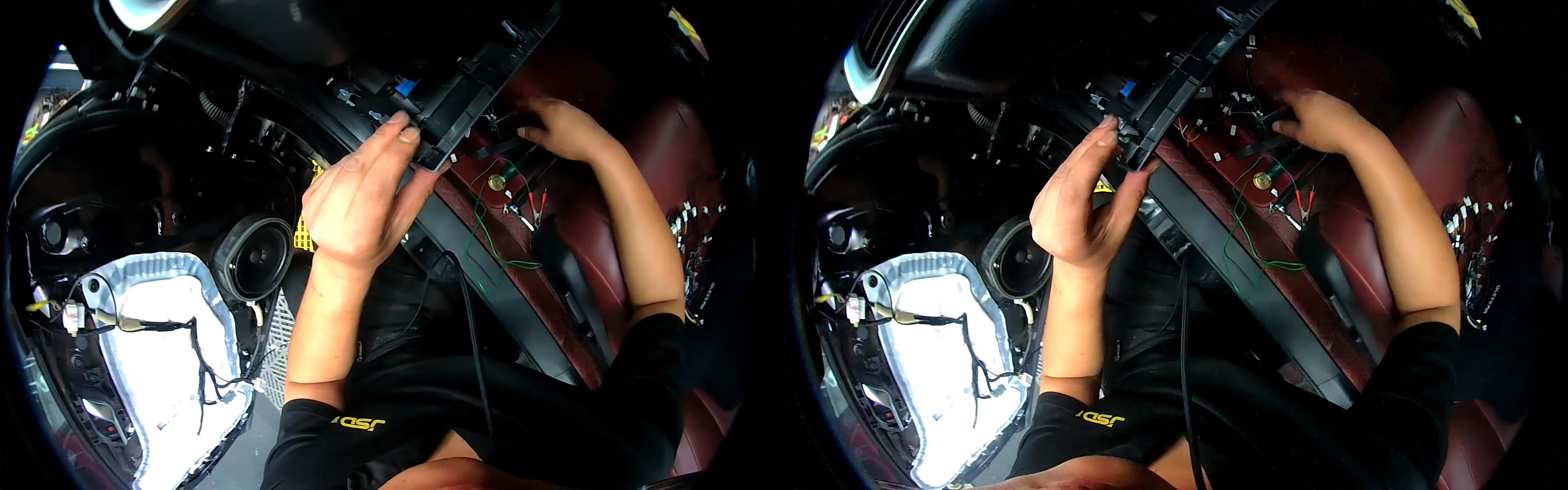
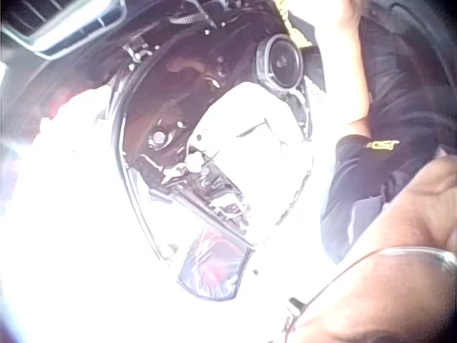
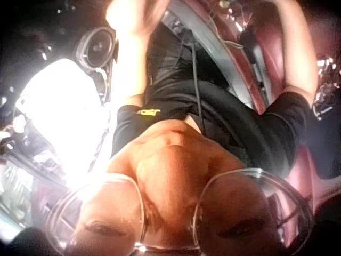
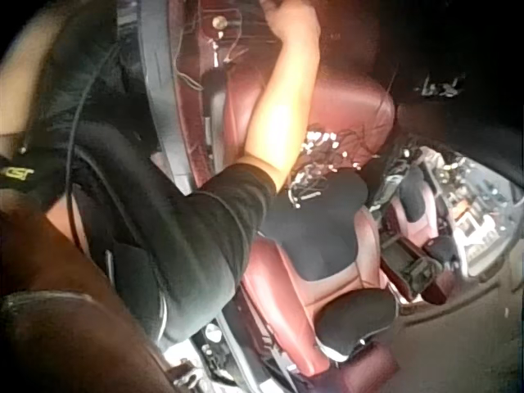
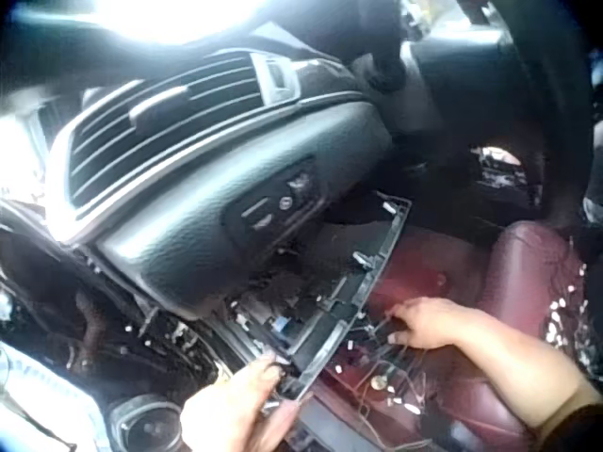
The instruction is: The person detaches plastic interior trim panels from a car dashboard and door using a metal prying tool. They then manipulate wiring harnesses and electrical connectors near the passenger seat.
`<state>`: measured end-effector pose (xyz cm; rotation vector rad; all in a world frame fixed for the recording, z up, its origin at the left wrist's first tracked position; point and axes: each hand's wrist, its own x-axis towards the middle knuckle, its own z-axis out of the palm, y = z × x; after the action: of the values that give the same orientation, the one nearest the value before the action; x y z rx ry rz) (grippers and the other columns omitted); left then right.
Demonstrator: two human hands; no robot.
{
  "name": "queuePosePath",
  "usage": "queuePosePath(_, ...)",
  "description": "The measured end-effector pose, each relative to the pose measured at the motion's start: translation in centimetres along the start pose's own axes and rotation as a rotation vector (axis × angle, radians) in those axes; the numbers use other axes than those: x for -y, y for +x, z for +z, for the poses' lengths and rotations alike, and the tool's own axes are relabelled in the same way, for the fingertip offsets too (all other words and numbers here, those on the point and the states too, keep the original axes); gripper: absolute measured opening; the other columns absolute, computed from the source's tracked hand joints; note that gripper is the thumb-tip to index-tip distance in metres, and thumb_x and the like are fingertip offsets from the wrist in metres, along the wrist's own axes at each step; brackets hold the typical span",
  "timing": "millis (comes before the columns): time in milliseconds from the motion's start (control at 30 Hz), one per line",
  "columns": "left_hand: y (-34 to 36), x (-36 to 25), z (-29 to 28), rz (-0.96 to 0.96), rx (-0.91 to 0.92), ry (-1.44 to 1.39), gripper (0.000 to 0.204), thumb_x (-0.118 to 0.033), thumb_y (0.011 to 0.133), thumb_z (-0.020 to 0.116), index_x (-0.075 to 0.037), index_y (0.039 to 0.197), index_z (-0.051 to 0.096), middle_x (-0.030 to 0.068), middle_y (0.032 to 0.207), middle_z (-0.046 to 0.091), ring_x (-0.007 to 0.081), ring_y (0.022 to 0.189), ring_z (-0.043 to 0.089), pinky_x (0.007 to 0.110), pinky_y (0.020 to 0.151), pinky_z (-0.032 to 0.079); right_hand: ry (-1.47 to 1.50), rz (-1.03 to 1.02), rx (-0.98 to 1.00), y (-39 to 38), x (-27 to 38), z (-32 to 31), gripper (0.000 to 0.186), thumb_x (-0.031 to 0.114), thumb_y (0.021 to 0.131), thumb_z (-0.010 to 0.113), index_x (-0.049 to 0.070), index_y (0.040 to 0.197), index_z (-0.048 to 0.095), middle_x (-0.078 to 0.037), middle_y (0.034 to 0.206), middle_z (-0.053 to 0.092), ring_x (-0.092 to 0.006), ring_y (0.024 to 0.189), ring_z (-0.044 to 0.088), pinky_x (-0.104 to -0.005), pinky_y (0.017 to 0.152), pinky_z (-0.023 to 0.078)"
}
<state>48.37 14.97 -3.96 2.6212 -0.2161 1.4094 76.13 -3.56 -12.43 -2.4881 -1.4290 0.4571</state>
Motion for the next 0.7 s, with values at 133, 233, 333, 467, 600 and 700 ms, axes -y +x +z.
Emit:
queuePosePath(133, 0.0, -0.1, -0.1, 0.010, 0.033, 0.014, 0.044, 0.002, 0.072, 0.088, 0.005, 0.110, 0.066, 0.0251, 0.106, 0.075, 0.0323, 0.097, 0.077, 0.034, 0.078, 0.063, 0.027, -0.015, 0.008, -0.3, 0.7, -0.6, 0.053, 0.031, 0.094, 0.069, 0.003, 0.138, 0.059, -0.023, 0.128, 0.067, -0.0404, 0.120, 0.062, -0.0444, 0.102, 0.050)
queuePosePath(233, 0.0, -0.1, 0.1, 0.006, 0.026, -0.030, 0.043, 0.004, 0.072, 0.087, 0.005, 0.110, 0.066, 0.0246, 0.104, 0.075, 0.0328, 0.095, 0.077, 0.034, 0.078, 0.063, 0.042, -0.047, -0.044, -0.5, 0.4, -0.4, 0.055, 0.031, 0.094, 0.069, 0.003, 0.140, 0.057, -0.023, 0.131, 0.065, -0.0401, 0.122, 0.061, -0.0438, 0.103, 0.050)
queuePosePath(333, -0.8, 0.4, 0.9, -0.080, -0.035, -0.151, 0.043, -0.001, 0.072, 0.087, 0.004, 0.111, 0.068, 0.0225, 0.107, 0.076, 0.0320, 0.098, 0.076, 0.034, 0.083, 0.061, 0.062, -0.045, -0.052, -0.5, 0.9, -0.7, 0.056, 0.029, 0.095, 0.069, 0.004, 0.142, 0.055, -0.023, 0.134, 0.064, -0.0397, 0.125, 0.060, -0.0433, 0.105, 0.049)
queuePosePath(467, -1.4, 0.5, 1.4, -0.255, -0.075, -0.288, 0.046, -0.006, 0.071, 0.089, 0.004, 0.112, 0.072, 0.0194, 0.108, 0.076, 0.0313, 0.105, 0.074, 0.036, 0.090, 0.058, 0.092, -0.029, -0.015, -0.7, 0.9, -1.1, 0.055, 0.028, 0.095, 0.068, 0.004, 0.143, 0.054, -0.023, 0.135, 0.063, -0.0398, 0.126, 0.060, -0.0432, 0.106, 0.048)
queuePosePath(600, -1.9, 0.4, 1.9, -0.279, -0.116, -0.418, 0.047, -0.003, 0.071, 0.090, 0.006, 0.113, 0.072, 0.0199, 0.113, 0.075, 0.0312, 0.106, 0.073, 0.038, 0.090, 0.059, 0.075, -0.089, -0.023, -0.3, 0.6, -0.9, 0.055, 0.026, 0.095, 0.068, 0.003, 0.143, 0.054, -0.023, 0.136, 0.063, -0.0402, 0.126, 0.059, -0.0431, 0.106, 0.048)
queuePosePath(700, -1.8, -0.1, 1.6, -0.411, -0.105, -0.579, 0.044, -0.001, 0.073, 0.088, 0.005, 0.114, 0.072, 0.0195, 0.118, 0.073, 0.0269, 0.104, 0.072, 0.036, 0.089, 0.059, 0.124, -0.066, -0.037, -0.5, 1.2, -1.0, 0.051, 0.024, 0.095, 0.068, 0.002, 0.140, 0.057, -0.023, 0.132, 0.064, -0.0402, 0.124, 0.061, -0.0429, 0.105, 0.049)
